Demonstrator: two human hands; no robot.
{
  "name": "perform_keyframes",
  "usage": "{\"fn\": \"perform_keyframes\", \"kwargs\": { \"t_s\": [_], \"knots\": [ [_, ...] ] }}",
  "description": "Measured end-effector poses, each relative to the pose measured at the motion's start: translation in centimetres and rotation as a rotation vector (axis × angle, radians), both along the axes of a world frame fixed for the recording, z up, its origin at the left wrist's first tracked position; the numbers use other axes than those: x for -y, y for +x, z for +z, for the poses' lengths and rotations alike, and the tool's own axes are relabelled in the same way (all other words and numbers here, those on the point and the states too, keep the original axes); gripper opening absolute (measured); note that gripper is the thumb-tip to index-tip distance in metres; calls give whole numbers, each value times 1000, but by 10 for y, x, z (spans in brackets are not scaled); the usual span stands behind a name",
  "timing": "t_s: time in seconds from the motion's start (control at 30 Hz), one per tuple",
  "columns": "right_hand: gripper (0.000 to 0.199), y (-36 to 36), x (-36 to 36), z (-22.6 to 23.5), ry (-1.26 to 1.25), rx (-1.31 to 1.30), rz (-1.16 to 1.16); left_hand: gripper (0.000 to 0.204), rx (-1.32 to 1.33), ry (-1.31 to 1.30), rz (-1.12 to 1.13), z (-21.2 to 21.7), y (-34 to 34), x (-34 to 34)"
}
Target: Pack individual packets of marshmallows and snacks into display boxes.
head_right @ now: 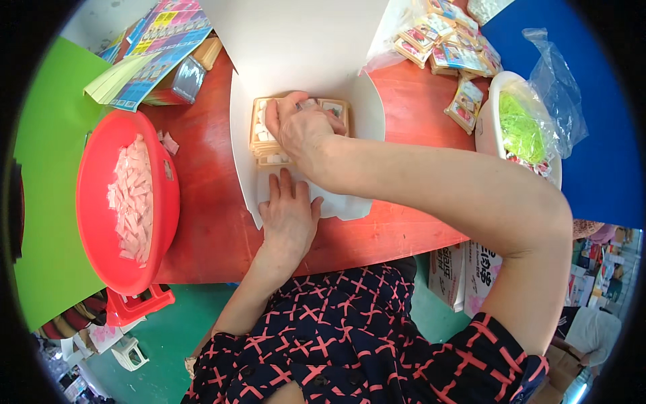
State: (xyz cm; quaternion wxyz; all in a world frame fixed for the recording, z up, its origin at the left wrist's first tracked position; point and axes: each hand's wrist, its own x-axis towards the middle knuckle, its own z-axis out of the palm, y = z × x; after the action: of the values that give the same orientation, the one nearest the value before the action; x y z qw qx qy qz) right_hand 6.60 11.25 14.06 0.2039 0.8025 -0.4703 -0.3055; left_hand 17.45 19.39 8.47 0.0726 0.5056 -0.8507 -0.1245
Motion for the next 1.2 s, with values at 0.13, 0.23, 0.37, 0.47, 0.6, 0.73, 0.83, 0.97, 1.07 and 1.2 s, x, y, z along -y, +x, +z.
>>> {"fn": "perform_keyframes", "kwargs": {
  "t_s": [0.13, 0.23, 0.37, 0.47, 0.6, 0.73, 0.83, 0.97, 1.07, 1.2],
  "knots": [
    [80, 19, -14, 16, 70, -88, -116, 36, -8, 5, -1, -1, 5, 4],
    [77, 13, -13, 2, -34, -175, -88, 35, 16, -32, 8, 1, -2, 2],
    [69, 4, 0, 0, -137, -160, 87, 32, 28, -59, 13, -3, -5, -1],
    [64, 3, 0, 1, -167, -192, 104, 31, 6, -74, 14, -5, -4, -1],
    [61, 14, -1, -11, -236, 31, 63, 30, -39, -34, 70, -5, 3, -9],
    [62, 29, 11, 5, -57, -90, 86, 32, -58, 17, 97, 0, 14, 2],
    [63, 26, 19, 12, -44, -16, 181, 34, -260, 13, 108, 8, 20, 11],
    [65, 27, 16, 12, -61, 173, 89, 34, -392, -59, 165, 3, 13, 27],
    [72, 30, 16, 17, -9, -7, 206, 38, -596, 155, 239, -2, 12, 49],
    [81, 26, 17, 10, -82, 70, 173, 47, -635, 55, 229, -12, 15, 44]
  ]
}}
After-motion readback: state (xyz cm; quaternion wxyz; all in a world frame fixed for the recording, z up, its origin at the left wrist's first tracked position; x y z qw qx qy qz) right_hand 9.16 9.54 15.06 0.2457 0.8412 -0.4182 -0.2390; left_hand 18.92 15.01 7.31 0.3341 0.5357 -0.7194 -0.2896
